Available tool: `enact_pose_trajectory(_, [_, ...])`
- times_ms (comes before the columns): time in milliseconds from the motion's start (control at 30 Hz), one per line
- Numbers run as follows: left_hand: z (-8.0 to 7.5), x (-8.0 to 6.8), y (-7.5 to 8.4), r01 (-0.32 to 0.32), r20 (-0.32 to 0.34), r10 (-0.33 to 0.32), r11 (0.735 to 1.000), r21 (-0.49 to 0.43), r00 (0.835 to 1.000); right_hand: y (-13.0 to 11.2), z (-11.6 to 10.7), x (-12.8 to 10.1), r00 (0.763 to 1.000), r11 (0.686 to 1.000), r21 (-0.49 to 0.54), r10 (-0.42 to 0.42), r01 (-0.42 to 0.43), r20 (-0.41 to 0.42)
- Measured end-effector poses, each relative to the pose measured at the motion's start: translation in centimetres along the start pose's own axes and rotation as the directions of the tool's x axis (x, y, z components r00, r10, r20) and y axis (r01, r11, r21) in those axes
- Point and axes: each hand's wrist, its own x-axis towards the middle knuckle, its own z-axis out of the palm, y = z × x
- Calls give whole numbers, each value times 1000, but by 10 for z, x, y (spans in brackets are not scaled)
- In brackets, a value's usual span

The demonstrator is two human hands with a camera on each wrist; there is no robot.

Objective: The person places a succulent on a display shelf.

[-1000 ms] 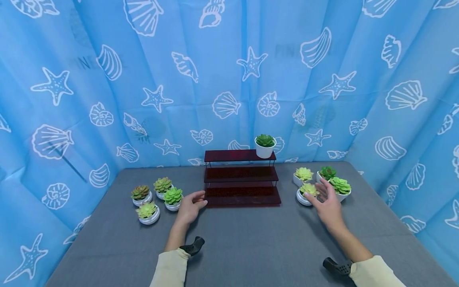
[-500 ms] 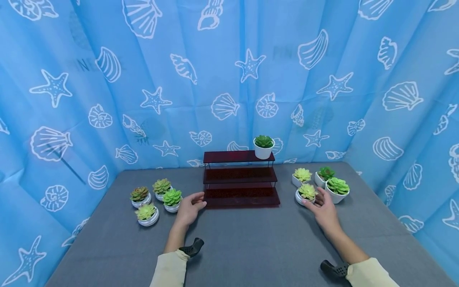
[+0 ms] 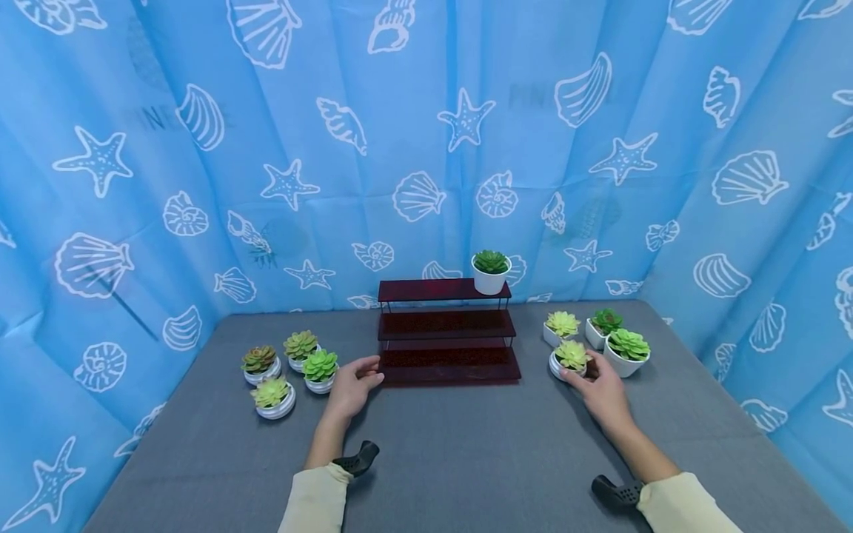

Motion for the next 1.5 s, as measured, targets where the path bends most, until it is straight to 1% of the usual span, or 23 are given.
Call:
enact_pose_trajectory(400, [-1,-2,1,4,-9,-4,1000,0,1000,1,2,2,1000,1000,-7,13,-13,-6])
enact_pose_trajectory(767, [-1,0,-1,-11,-4,11,1000,4,1000,-6,6,-5,999,999,-29,-19,20,32])
enact_pose_trajectory(1000, [-1,1,-2,-15,2,15,1000,0,1000,-13,13,-8,998,999,-2,-41,41,43])
enact_pose_trajectory(1300, [0,2,-2,-17,3,17,1000,-1,1000,-27,18,-9,997,998,56,-15,10,74])
enact_pose_trajectory(1400, [0,2,-3,-18,3,18,1000,-2,1000,-33,19,-8,997,998,67,-21,17,69])
enact_pose_trajectory(1500, [-1,2,-4,-24,1,24,1000,2,1000,-39,20,-5,998,996,80,-51,48,43])
